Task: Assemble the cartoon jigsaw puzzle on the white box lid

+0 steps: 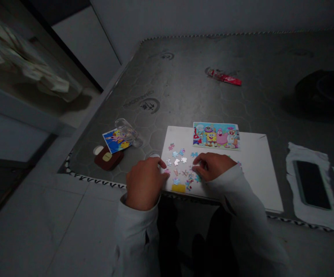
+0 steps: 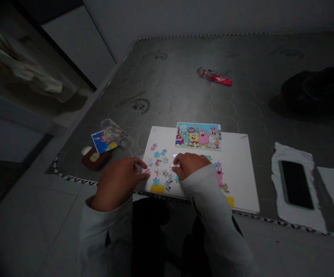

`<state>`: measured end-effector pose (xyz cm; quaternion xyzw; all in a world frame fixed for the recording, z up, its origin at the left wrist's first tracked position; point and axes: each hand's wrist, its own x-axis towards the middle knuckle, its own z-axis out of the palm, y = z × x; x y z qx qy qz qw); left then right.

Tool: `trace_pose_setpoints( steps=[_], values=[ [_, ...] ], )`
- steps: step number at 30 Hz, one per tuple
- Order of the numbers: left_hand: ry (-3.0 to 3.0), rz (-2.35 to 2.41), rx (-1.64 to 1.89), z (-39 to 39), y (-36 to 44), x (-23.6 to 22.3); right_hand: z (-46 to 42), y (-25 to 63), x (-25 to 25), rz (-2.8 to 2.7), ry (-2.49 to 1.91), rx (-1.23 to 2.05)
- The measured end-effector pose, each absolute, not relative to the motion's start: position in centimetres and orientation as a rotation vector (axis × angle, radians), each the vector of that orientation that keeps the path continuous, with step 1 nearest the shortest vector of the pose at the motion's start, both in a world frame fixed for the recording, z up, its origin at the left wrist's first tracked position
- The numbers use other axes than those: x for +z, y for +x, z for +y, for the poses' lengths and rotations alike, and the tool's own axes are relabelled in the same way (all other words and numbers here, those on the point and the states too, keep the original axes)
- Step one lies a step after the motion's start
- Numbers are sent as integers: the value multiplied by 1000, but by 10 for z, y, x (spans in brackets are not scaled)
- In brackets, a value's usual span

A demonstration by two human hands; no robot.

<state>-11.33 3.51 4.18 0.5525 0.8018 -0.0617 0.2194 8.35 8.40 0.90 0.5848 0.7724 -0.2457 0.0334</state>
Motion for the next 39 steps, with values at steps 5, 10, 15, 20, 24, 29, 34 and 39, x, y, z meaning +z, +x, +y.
trace_pose_setpoints(
  steps=[5,10,15,20,24,29,34,39],
  values=[
    [1533,2213,-168,35,-113,42,86,83,1,2409,1764,-800],
    [1543,2204,-154,35,-113,42,85,84,-5,2454,1773,-803],
    [1542,2206,-156,34,-113,42,86,83,-2,2424,1755,-821],
    [1545,2205,-155,35,-113,41,86,81,2,2397,1743,-836],
    [1539,2197,-149,35,-113,41,84,80,2,2378,1754,-876],
    [1547,2193,-127,35,-113,42,84,80,-1,2391,1759,-914],
    [1536,2193,-131,35,-112,42,83,80,-1,2418,1764,-900],
    [1533,2204,-133,35,-112,42,81,80,2,2399,1787,-923]
  ],
)
